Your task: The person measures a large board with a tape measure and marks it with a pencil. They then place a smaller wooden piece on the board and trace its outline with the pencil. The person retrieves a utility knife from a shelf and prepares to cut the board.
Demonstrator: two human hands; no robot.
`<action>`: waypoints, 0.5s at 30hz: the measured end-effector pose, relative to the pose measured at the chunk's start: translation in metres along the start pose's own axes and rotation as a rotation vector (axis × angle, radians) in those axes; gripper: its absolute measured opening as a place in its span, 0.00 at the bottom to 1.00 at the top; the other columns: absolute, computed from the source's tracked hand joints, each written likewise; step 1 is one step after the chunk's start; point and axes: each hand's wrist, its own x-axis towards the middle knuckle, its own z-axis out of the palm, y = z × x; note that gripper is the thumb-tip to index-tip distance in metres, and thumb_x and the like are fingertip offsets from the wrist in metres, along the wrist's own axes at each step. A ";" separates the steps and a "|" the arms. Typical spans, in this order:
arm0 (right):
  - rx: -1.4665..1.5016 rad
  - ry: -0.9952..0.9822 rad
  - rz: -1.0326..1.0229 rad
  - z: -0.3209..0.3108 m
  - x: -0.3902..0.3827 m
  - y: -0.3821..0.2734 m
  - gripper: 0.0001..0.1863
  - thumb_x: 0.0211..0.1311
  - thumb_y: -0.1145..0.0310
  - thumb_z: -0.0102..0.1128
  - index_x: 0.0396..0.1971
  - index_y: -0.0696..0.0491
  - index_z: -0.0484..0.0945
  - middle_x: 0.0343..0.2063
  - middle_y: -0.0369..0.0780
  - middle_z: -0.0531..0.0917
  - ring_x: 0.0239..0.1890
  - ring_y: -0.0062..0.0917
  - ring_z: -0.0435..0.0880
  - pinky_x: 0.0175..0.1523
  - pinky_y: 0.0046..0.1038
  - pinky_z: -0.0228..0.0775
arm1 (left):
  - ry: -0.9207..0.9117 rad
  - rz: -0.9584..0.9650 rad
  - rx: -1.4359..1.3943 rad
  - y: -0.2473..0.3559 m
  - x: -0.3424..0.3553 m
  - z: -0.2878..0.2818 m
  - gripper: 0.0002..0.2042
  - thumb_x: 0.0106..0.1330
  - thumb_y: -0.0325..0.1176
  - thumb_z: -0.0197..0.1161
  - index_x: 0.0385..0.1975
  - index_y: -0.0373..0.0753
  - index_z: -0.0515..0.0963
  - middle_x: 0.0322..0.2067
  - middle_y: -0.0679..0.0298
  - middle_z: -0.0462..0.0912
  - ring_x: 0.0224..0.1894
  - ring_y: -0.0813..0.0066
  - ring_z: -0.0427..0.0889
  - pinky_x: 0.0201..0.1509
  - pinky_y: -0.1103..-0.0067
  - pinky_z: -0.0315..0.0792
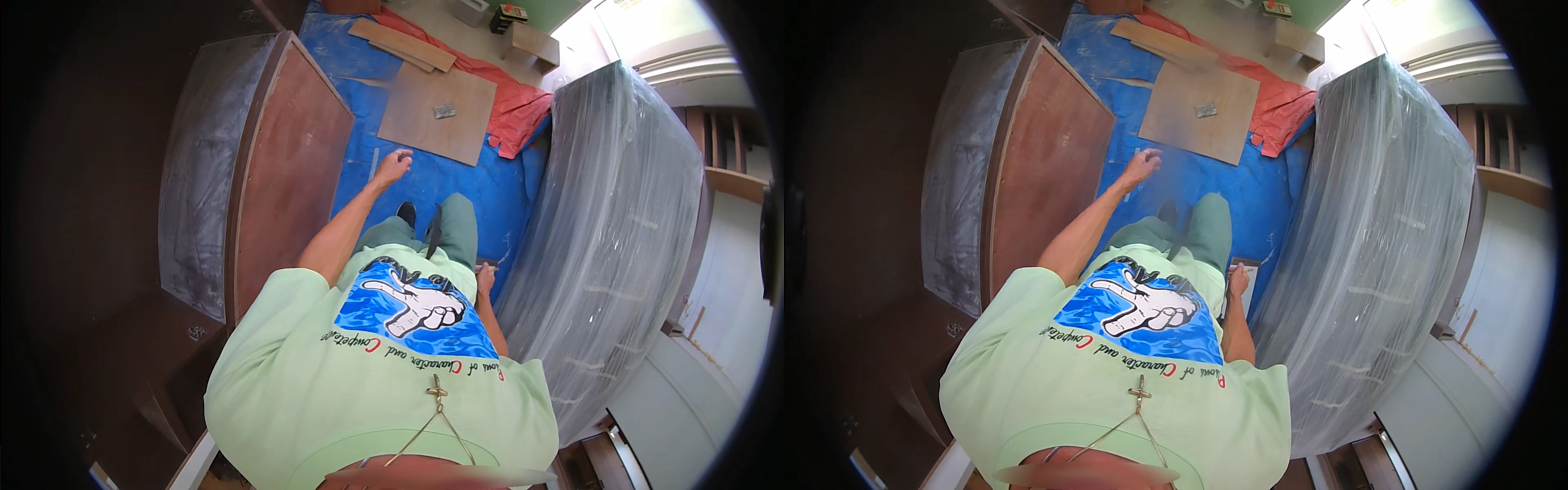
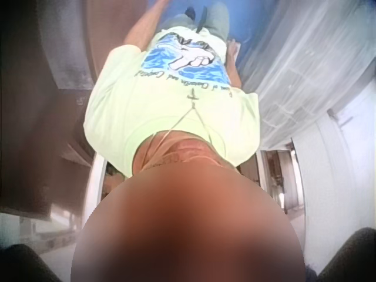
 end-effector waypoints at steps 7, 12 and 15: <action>0.094 -0.301 -0.023 0.033 0.252 -0.158 0.22 0.69 0.58 0.46 0.35 0.61 0.84 0.25 0.42 0.84 0.30 0.25 0.84 0.36 0.28 0.75 | 0.137 -0.082 -0.117 0.000 0.117 0.002 0.19 0.69 0.35 0.59 0.56 0.33 0.75 0.43 0.60 0.83 0.38 0.75 0.83 0.45 0.78 0.77; -0.167 -0.411 -0.279 0.085 0.482 -0.258 0.18 0.70 0.64 0.44 0.42 0.60 0.81 0.27 0.38 0.83 0.30 0.23 0.83 0.36 0.27 0.77 | 0.497 -0.537 -0.259 -0.060 0.131 0.011 0.16 0.71 0.31 0.56 0.56 0.34 0.75 0.45 0.57 0.82 0.42 0.74 0.80 0.43 0.78 0.77; -0.417 -0.462 -0.401 0.130 0.604 -0.340 0.16 0.69 0.62 0.47 0.39 0.58 0.80 0.30 0.49 0.84 0.33 0.41 0.85 0.39 0.40 0.77 | 0.589 -0.802 -0.182 -0.052 0.142 0.045 0.12 0.71 0.30 0.54 0.52 0.36 0.75 0.36 0.63 0.81 0.34 0.77 0.79 0.41 0.78 0.76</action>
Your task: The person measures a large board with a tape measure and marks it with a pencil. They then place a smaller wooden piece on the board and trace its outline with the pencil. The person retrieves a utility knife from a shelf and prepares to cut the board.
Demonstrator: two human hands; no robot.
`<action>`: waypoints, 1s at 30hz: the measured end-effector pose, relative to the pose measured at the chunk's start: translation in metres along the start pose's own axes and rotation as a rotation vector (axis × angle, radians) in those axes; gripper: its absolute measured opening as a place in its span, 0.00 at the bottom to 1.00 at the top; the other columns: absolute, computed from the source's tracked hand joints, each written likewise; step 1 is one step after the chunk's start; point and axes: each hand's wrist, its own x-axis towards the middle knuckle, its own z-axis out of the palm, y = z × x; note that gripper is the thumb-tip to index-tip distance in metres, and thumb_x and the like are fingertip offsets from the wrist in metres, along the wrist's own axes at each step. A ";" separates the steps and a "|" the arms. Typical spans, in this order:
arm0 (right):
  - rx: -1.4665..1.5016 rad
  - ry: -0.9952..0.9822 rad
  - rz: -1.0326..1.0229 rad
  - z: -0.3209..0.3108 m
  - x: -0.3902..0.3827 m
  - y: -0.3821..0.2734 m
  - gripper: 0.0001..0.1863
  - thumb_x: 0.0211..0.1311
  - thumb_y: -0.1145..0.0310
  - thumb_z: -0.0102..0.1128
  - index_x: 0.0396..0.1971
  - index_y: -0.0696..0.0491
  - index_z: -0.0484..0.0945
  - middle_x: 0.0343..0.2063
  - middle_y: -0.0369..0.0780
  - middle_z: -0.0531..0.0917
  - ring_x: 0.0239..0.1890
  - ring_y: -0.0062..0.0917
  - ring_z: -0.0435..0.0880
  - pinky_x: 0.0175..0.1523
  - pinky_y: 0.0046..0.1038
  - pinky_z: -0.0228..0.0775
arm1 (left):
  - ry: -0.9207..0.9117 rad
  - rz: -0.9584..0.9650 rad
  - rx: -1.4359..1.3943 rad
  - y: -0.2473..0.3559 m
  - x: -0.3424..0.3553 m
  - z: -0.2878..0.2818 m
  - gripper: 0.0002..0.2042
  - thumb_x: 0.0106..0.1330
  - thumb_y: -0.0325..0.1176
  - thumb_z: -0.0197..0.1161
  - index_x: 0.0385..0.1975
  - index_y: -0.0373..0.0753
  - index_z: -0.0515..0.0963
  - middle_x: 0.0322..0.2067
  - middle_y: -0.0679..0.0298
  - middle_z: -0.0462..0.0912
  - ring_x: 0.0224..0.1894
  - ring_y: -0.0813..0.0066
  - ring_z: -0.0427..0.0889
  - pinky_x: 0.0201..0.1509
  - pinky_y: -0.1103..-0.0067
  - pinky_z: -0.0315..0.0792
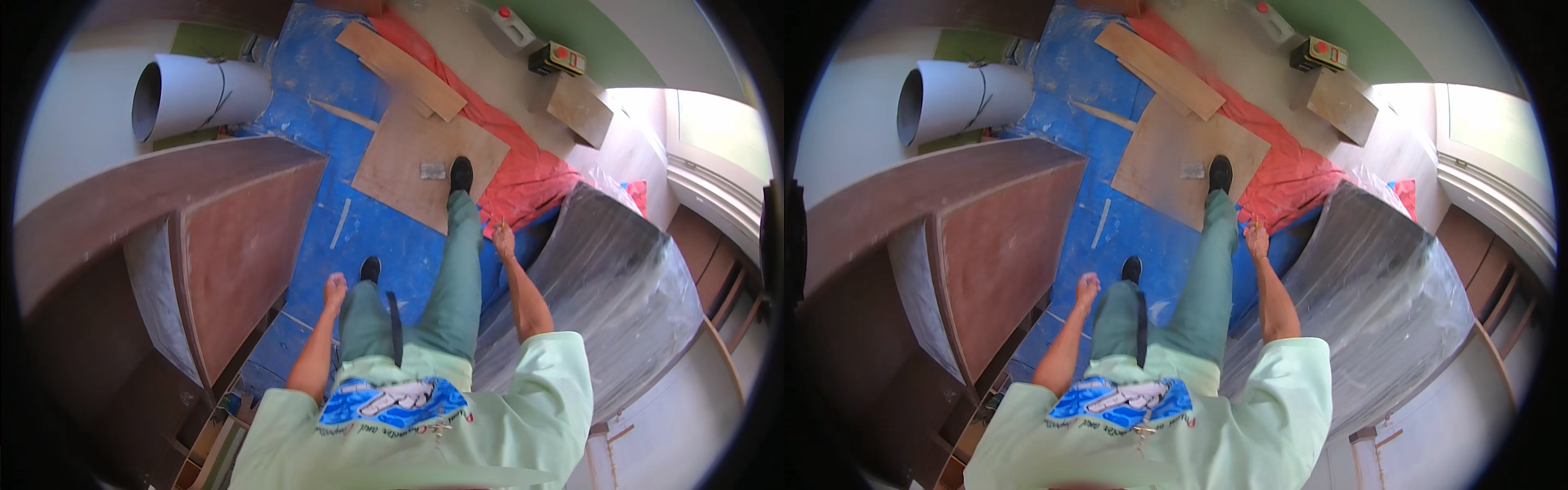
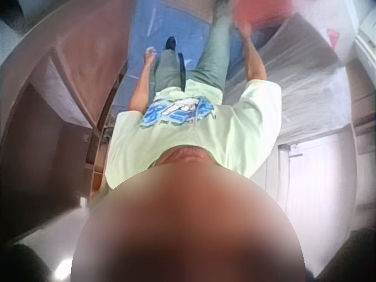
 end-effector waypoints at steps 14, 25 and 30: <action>-0.325 -0.166 -0.247 0.049 0.434 -0.222 0.16 0.68 0.57 0.53 0.42 0.53 0.81 0.36 0.54 0.84 0.45 0.49 0.84 0.49 0.44 0.75 | -0.165 0.779 0.186 0.352 -0.058 0.358 0.12 0.64 0.29 0.62 0.47 0.43 0.77 0.48 0.61 0.79 0.54 0.59 0.77 0.63 0.63 0.65; -0.349 -0.265 -0.569 0.168 0.556 -0.200 0.20 0.72 0.57 0.46 0.52 0.58 0.74 0.47 0.55 0.80 0.53 0.48 0.79 0.58 0.45 0.71 | -0.123 0.593 0.088 0.379 -0.019 0.381 0.14 0.60 0.23 0.62 0.46 0.43 0.74 0.49 0.63 0.78 0.53 0.60 0.76 0.57 0.63 0.66; -0.297 -0.232 -0.848 0.152 0.488 -0.221 0.22 0.74 0.53 0.44 0.46 0.60 0.73 0.37 0.56 0.83 0.44 0.50 0.83 0.49 0.47 0.74 | -0.125 0.534 0.041 0.378 -0.027 0.378 0.12 0.61 0.23 0.59 0.44 0.43 0.76 0.46 0.62 0.80 0.52 0.60 0.77 0.57 0.63 0.66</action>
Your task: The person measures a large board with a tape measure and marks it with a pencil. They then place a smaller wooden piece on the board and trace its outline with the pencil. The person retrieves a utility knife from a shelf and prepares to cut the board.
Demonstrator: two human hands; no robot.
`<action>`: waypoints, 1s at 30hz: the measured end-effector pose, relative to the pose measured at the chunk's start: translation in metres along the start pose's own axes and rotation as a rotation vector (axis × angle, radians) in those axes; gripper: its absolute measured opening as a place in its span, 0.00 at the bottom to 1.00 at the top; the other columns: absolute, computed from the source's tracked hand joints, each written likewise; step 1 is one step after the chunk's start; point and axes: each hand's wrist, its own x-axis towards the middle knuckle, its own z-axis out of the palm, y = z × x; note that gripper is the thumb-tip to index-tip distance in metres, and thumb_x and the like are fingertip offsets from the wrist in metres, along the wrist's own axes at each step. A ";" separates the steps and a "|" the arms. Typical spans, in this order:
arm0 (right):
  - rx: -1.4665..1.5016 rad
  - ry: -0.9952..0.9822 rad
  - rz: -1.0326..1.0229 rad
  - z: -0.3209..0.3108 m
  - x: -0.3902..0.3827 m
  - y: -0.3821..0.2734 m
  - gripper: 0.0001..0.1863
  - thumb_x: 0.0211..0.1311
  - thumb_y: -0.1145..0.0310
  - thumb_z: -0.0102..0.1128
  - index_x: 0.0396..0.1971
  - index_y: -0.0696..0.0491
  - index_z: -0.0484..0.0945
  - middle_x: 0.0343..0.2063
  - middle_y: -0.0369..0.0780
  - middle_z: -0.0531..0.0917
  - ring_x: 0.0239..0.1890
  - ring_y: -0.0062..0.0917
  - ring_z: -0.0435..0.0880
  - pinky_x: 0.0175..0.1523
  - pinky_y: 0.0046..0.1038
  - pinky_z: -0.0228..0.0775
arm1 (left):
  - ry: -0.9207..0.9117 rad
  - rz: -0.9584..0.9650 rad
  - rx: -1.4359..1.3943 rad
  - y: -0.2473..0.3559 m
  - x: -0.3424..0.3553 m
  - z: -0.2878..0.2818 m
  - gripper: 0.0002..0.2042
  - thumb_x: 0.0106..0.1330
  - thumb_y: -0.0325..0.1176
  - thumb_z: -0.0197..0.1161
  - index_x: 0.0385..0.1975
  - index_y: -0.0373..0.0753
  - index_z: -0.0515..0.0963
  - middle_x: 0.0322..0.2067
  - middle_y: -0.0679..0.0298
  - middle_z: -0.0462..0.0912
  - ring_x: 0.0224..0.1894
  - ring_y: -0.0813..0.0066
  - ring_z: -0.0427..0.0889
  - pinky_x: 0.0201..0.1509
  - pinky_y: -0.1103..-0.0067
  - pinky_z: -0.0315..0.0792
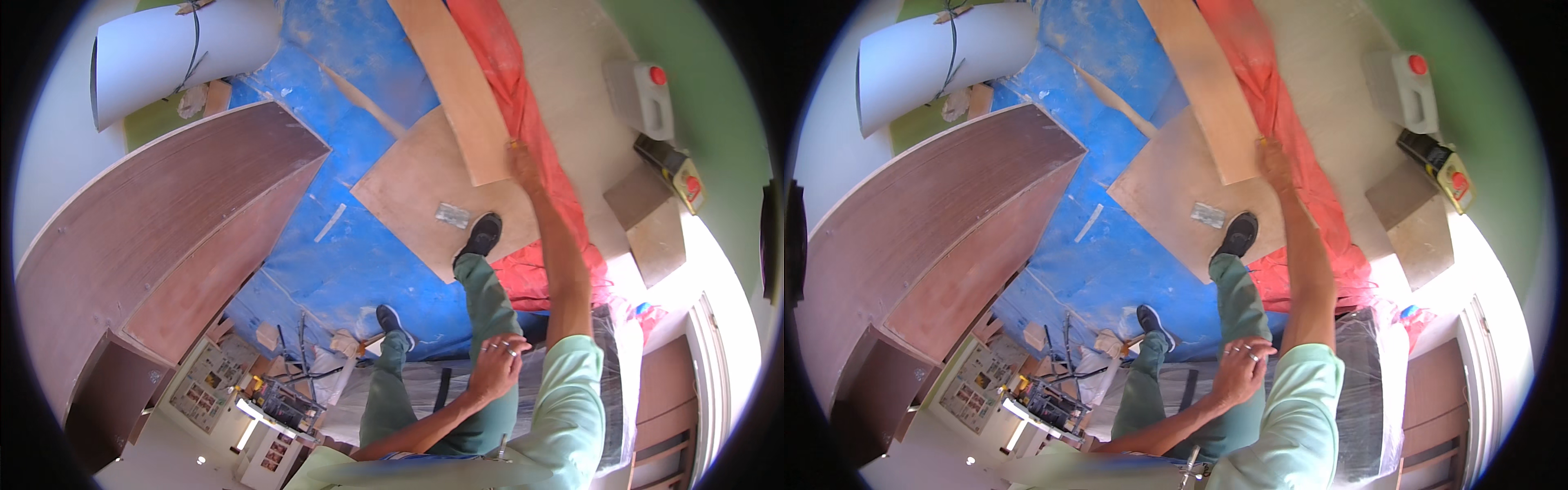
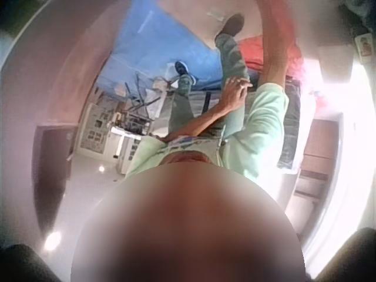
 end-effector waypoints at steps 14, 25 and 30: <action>0.348 -0.181 0.350 -0.195 -0.171 -0.269 0.24 0.75 0.53 0.44 0.50 0.61 0.71 0.32 0.58 0.82 0.41 0.53 0.83 0.42 0.48 0.71 | 0.173 -0.440 -0.513 -0.109 -0.106 -0.089 0.12 0.70 0.31 0.58 0.51 0.37 0.75 0.44 0.59 0.81 0.43 0.75 0.81 0.51 0.77 0.74; -0.324 -0.444 -0.012 -0.216 -0.480 -0.348 0.18 0.64 0.68 0.55 0.50 0.63 0.71 0.31 0.50 0.77 0.30 0.40 0.77 0.32 0.36 0.69 | 0.240 -0.346 -0.840 -0.289 -0.296 -0.231 0.16 0.71 0.38 0.59 0.54 0.39 0.73 0.43 0.65 0.80 0.41 0.77 0.80 0.47 0.79 0.74; 0.177 -0.149 -0.344 -0.110 -0.553 -0.469 0.12 0.74 0.63 0.47 0.41 0.58 0.71 0.27 0.47 0.80 0.22 0.38 0.80 0.21 0.31 0.68 | 0.220 -0.249 -0.833 -0.380 -0.400 -0.262 0.16 0.71 0.38 0.58 0.54 0.39 0.73 0.43 0.64 0.80 0.43 0.76 0.81 0.46 0.77 0.74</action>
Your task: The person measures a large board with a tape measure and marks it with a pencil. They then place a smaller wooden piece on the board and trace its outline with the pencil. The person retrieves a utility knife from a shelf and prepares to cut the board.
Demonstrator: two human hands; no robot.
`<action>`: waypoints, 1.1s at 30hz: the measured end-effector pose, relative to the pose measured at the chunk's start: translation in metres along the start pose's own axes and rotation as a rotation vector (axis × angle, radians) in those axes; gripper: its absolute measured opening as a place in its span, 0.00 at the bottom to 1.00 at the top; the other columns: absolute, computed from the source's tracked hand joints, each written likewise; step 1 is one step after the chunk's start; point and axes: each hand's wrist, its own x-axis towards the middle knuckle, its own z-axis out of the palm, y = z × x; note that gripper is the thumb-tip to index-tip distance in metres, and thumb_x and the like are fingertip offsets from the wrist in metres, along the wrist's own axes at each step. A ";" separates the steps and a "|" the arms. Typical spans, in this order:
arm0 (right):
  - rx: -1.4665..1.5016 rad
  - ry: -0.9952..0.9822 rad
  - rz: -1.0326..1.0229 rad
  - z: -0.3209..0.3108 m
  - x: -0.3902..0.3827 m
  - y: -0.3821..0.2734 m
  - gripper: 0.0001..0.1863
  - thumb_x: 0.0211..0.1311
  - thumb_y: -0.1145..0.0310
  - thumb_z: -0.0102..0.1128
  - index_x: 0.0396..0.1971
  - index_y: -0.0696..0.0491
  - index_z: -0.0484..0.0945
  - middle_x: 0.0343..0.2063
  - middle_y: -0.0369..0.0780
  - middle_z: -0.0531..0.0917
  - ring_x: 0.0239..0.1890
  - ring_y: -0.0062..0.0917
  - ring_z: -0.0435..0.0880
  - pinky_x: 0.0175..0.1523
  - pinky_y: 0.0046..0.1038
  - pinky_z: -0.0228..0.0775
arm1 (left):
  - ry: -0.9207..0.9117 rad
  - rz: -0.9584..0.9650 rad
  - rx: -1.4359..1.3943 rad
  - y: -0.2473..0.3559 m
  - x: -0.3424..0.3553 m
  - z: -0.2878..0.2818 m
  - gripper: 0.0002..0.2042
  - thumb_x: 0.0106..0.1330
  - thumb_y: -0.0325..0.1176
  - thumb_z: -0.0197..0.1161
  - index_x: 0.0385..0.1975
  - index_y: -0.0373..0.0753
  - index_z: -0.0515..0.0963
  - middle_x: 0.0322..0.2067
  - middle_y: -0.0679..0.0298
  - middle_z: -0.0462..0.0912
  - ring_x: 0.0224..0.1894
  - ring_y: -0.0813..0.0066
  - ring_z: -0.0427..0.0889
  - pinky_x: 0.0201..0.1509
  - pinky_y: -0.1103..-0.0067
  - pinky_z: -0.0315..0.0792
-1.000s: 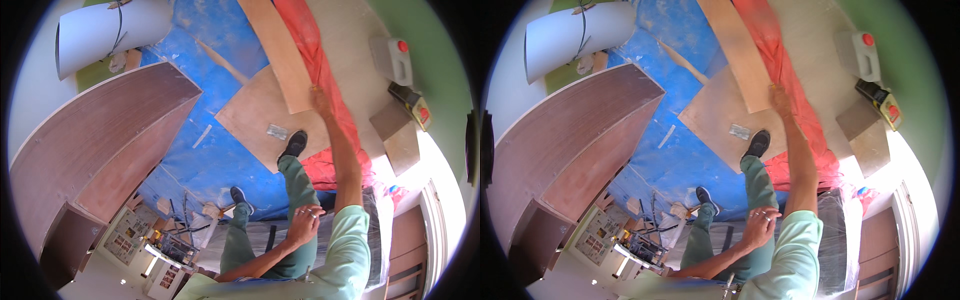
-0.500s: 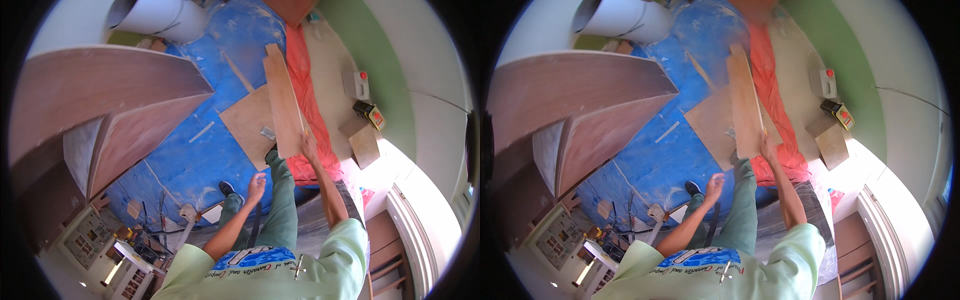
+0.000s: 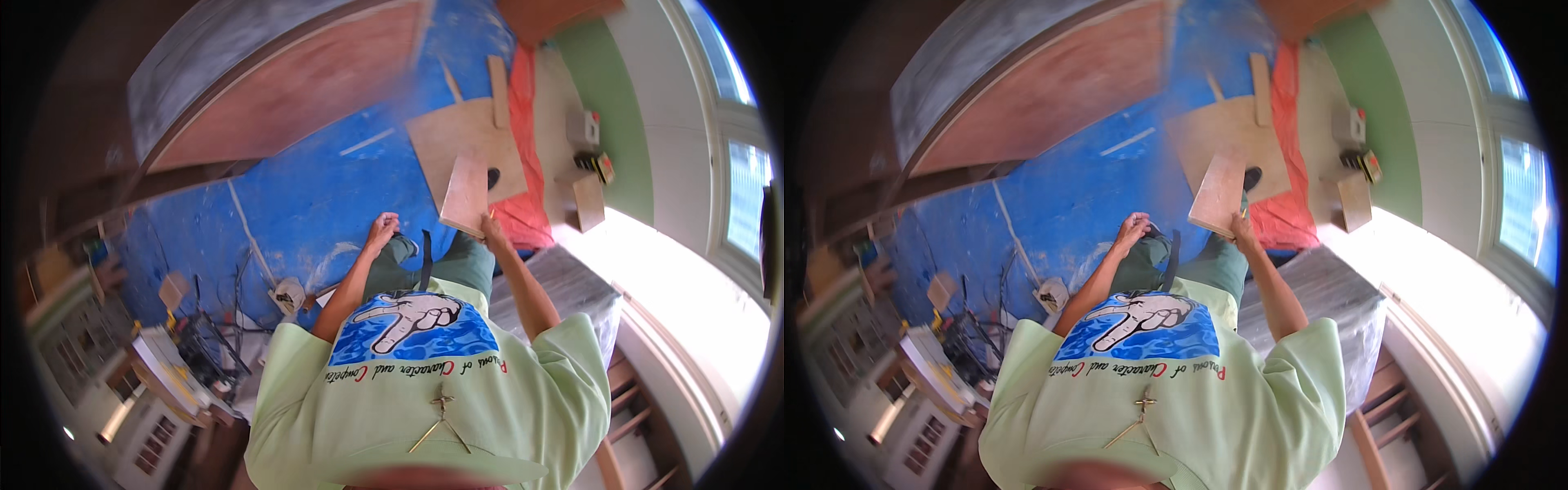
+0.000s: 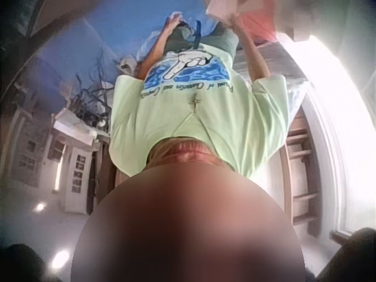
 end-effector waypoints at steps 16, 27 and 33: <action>0.417 -0.860 1.070 0.392 0.076 -0.348 0.13 0.76 0.55 0.43 0.39 0.48 0.69 0.21 0.38 0.74 0.19 0.25 0.74 0.20 0.26 0.62 | 0.570 0.079 -0.832 -0.168 -0.194 -0.296 0.29 0.68 0.60 0.57 0.61 0.49 0.68 0.50 0.58 0.78 0.50 0.65 0.80 0.51 0.63 0.76; -0.100 -1.387 0.676 0.661 0.119 -0.574 0.20 0.77 0.52 0.40 0.39 0.54 0.73 0.21 0.39 0.77 0.18 0.24 0.75 0.17 0.25 0.63 | 0.616 0.356 -1.403 -0.129 -0.243 -0.541 0.34 0.63 0.52 0.62 0.62 0.35 0.67 0.50 0.55 0.79 0.52 0.62 0.79 0.56 0.65 0.74; -0.177 -1.569 0.664 0.764 0.169 -0.682 0.24 0.77 0.49 0.36 0.37 0.52 0.76 0.22 0.38 0.79 0.21 0.21 0.77 0.21 0.22 0.65 | 0.724 0.318 -1.441 -0.109 -0.279 -0.687 0.25 0.61 0.43 0.61 0.52 0.32 0.71 0.40 0.58 0.79 0.40 0.64 0.80 0.41 0.69 0.76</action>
